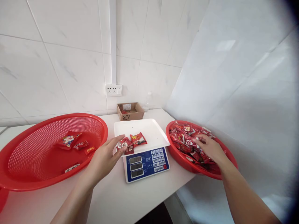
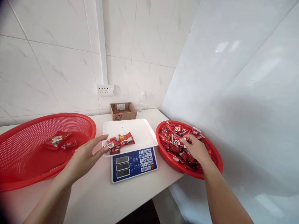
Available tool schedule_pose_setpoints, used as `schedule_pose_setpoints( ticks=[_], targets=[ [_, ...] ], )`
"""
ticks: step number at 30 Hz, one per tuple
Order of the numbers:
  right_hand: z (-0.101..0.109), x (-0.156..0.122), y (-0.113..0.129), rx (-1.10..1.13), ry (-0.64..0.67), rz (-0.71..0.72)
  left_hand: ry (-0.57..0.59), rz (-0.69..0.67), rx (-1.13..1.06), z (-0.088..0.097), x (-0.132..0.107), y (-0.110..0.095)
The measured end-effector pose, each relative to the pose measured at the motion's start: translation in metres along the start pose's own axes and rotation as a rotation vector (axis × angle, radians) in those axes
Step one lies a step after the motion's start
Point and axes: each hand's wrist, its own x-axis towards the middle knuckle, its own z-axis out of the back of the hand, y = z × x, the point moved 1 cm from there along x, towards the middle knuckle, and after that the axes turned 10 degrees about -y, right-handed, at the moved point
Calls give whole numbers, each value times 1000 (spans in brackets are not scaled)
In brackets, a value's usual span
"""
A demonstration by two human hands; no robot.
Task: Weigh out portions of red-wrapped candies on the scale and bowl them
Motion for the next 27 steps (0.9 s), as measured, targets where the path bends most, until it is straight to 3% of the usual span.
schedule_pose_setpoints(
  ticks=[7, 11, 15, 21, 24, 27],
  targets=[
    [11, 7, 17, 65, -171, -3, 8, 10, -13, 1, 0, 2],
    [8, -6, 51, 187, -157, 29, 33, 40, -27, 0, -1, 0],
    [-18, -29, 113, 441, -11, 163, 57, 63, -9, -2, 0, 2],
    [-74, -62, 213, 580, 75, 564, 70, 50, 40, -8, -1, 12],
    [-93, -69, 241, 579, 39, 746, 59, 13, 6, -11, -1, 14],
    [-99, -76, 254, 584, 31, 791, 59, -4, -40, -13, 0, 15]
  ],
)
